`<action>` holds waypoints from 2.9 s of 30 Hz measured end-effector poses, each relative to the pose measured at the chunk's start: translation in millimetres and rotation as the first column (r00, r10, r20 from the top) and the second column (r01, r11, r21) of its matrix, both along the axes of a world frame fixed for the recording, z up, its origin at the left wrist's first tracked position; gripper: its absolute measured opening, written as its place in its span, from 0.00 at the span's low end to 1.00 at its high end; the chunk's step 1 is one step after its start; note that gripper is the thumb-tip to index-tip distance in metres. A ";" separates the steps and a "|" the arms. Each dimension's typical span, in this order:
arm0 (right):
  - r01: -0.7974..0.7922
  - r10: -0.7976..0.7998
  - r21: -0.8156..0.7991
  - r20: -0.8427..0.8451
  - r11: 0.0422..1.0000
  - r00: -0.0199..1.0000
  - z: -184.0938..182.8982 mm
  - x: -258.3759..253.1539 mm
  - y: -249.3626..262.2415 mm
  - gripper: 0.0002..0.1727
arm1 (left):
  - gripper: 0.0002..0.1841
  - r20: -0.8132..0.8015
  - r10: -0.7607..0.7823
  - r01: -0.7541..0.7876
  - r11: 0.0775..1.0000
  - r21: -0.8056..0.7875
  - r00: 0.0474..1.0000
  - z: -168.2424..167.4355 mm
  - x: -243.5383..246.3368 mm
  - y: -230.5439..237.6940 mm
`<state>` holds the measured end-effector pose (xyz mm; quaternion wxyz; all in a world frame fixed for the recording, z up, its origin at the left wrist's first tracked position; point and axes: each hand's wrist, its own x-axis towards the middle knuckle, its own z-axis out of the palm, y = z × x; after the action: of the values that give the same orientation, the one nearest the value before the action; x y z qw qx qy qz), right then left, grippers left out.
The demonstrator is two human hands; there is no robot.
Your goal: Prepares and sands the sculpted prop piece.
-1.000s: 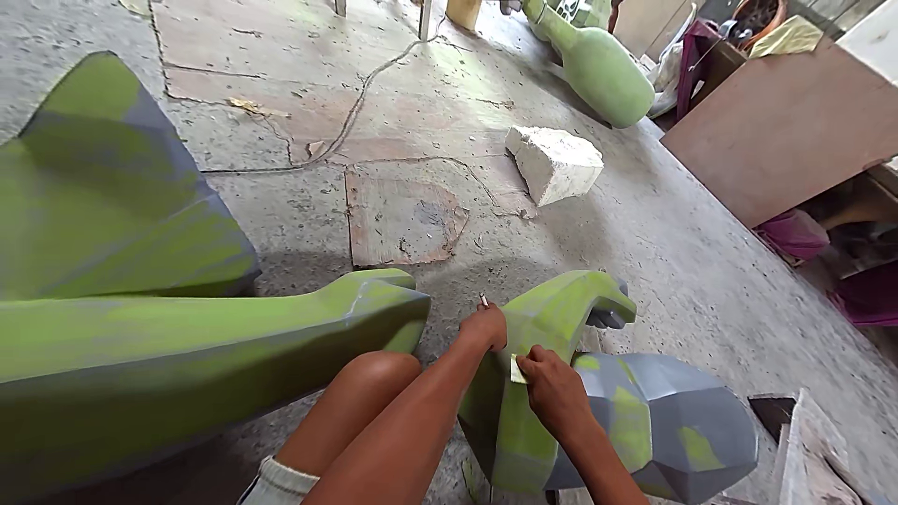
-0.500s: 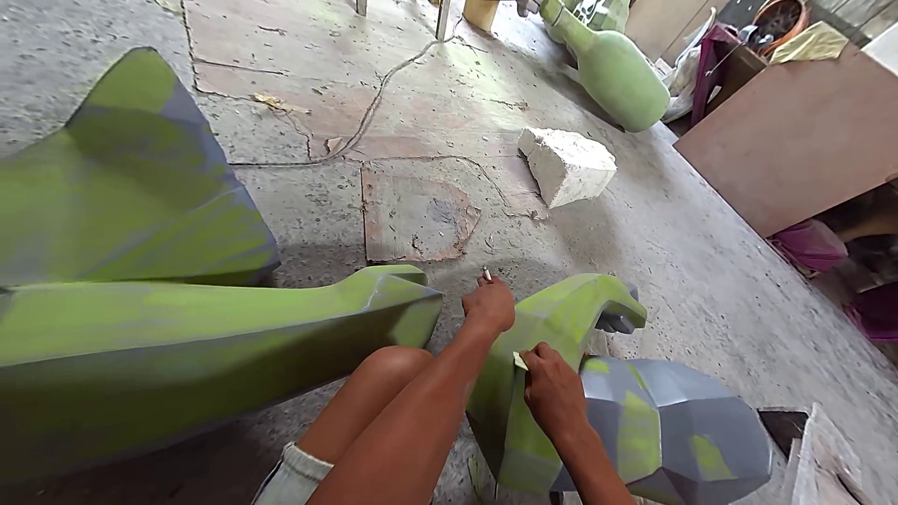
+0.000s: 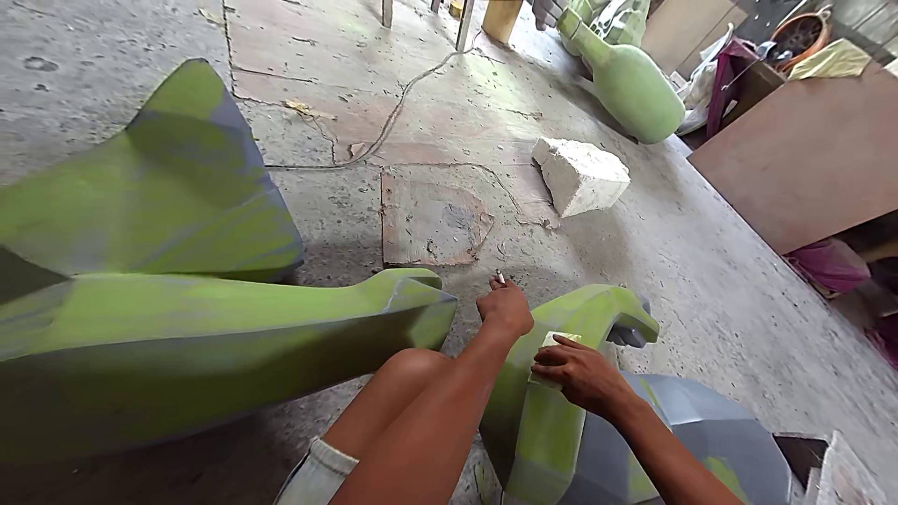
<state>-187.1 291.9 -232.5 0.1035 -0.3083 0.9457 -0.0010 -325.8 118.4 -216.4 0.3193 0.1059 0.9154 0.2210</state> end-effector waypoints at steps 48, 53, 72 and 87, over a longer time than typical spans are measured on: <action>-0.069 -0.012 0.243 0.319 0.967 0.948 16.3 -58.7 -34.3 0.15 | 0.46 0.097 -0.019 0.011 0.996 0.087 0.995 -3.4 -4.1 -2.2; -0.018 -0.140 0.360 0.408 0.933 0.902 21.0 -65.5 -50.3 0.16 | 0.47 0.098 -0.012 0.005 0.997 0.075 0.995 -5.4 -4.8 -1.2; 0.002 -0.036 0.121 0.277 0.993 0.960 21.2 -15.6 0.8 0.18 | 0.45 0.085 -0.038 0.031 0.996 0.082 0.996 -15.5 1.2 3.2; 0.041 -0.102 0.240 0.247 0.970 0.964 41.2 -15.3 -7.8 0.15 | 0.38 0.116 -0.059 0.047 0.994 0.103 0.992 -12.3 1.8 2.5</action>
<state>-202.3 284.1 -191.3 0.2608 -0.2566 0.9283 0.0661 -324.0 120.9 -228.7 0.3733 0.1327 0.8794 0.2639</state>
